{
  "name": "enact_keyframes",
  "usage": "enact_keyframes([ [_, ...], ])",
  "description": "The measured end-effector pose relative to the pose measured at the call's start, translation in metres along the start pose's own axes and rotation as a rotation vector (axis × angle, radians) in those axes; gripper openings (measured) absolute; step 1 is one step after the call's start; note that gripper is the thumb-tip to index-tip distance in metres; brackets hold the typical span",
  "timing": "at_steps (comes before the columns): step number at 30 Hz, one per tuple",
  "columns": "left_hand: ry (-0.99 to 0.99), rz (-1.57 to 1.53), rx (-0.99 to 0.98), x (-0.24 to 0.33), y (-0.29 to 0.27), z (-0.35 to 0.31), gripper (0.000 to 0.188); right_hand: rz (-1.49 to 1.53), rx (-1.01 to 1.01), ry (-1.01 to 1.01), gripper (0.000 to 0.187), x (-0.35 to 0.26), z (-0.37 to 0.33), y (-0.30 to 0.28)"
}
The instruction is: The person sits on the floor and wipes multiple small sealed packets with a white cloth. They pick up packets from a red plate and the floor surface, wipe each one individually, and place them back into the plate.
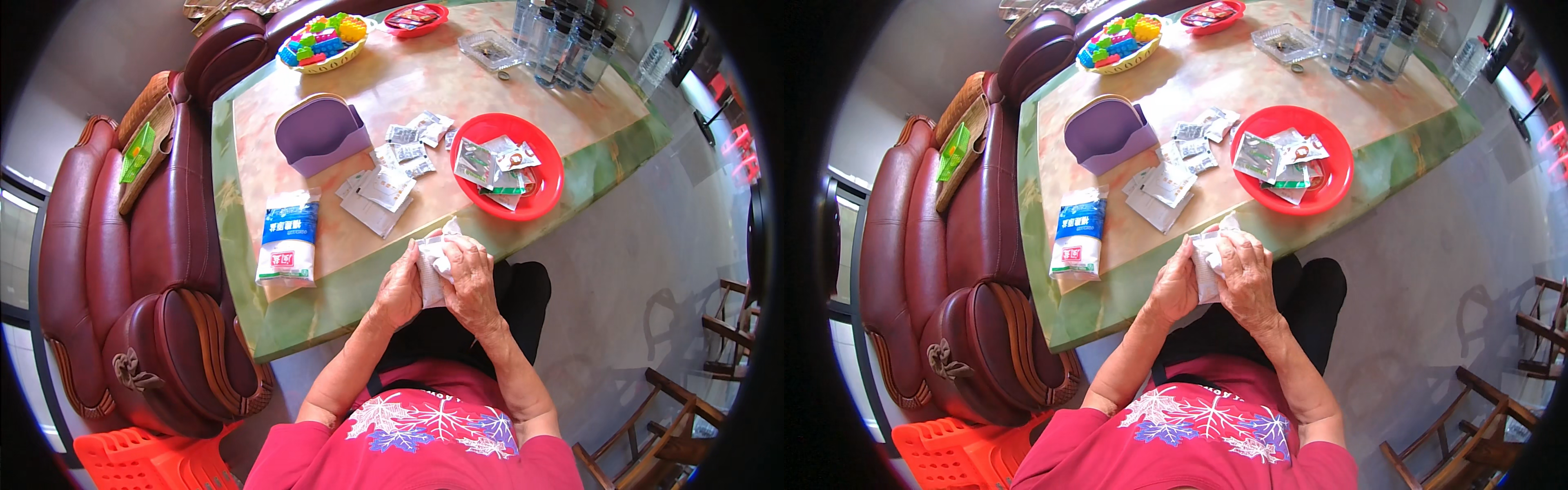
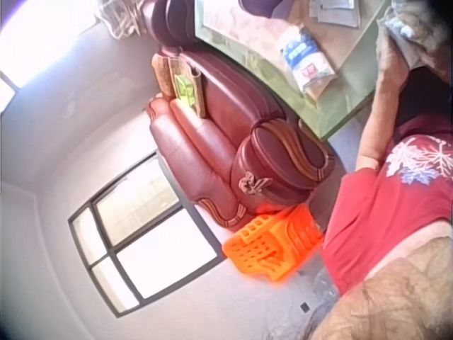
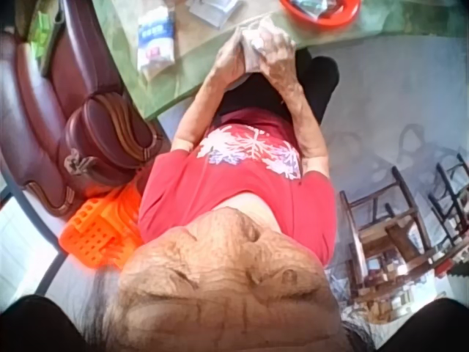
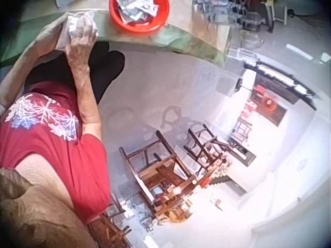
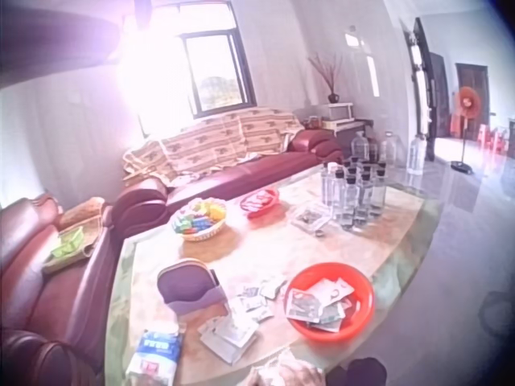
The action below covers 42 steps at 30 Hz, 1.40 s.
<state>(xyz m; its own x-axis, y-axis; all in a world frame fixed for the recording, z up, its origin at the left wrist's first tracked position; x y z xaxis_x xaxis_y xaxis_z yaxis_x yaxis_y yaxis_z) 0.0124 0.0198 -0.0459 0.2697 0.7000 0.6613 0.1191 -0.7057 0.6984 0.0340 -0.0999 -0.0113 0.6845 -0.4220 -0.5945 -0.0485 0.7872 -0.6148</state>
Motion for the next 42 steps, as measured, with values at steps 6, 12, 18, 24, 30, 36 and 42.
enact_keyframes([
  [6,-0.017,-0.012,0.056,0.000,-0.001,-0.003,0.052,0.158,-0.078,-0.128,0.054,-0.014,-0.010,-0.009],
  [12,-0.122,0.013,0.088,0.008,0.000,-0.009,0.051,0.335,-0.189,-0.193,0.043,-0.035,-0.009,-0.004],
  [18,-0.099,-0.119,0.016,-0.001,-0.010,0.001,0.048,0.151,-0.068,-0.100,0.050,-0.027,0.006,0.001],
  [24,-0.071,-0.103,0.088,-0.001,-0.004,-0.002,0.051,0.089,-0.116,-0.140,0.051,-0.014,0.019,0.005],
  [30,-0.135,-0.017,0.091,0.002,-0.008,-0.007,0.056,0.187,-0.272,-0.242,0.039,-0.028,-0.007,-0.006],
  [36,-0.106,-0.091,0.009,0.001,-0.004,-0.004,0.043,0.159,-0.218,-0.209,0.035,-0.031,-0.022,-0.021],
  [42,0.005,-0.061,0.027,-0.002,-0.010,0.000,0.026,0.097,-0.096,-0.137,0.046,-0.012,-0.007,-0.020],
])
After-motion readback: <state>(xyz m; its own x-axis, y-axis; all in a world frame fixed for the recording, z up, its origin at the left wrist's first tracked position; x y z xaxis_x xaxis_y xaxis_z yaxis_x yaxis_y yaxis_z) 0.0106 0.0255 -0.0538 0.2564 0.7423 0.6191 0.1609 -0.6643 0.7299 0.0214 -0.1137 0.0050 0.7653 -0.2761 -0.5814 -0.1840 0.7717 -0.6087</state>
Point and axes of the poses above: each hand's wrist, its own z-axis towards the middle knuckle, its own y-axis out of the palm, x = y × z, the point moved 4 cm from there along z, towards the middle knuckle, and after that the axes turned 7 degrees about z, right-handed, at the moved point
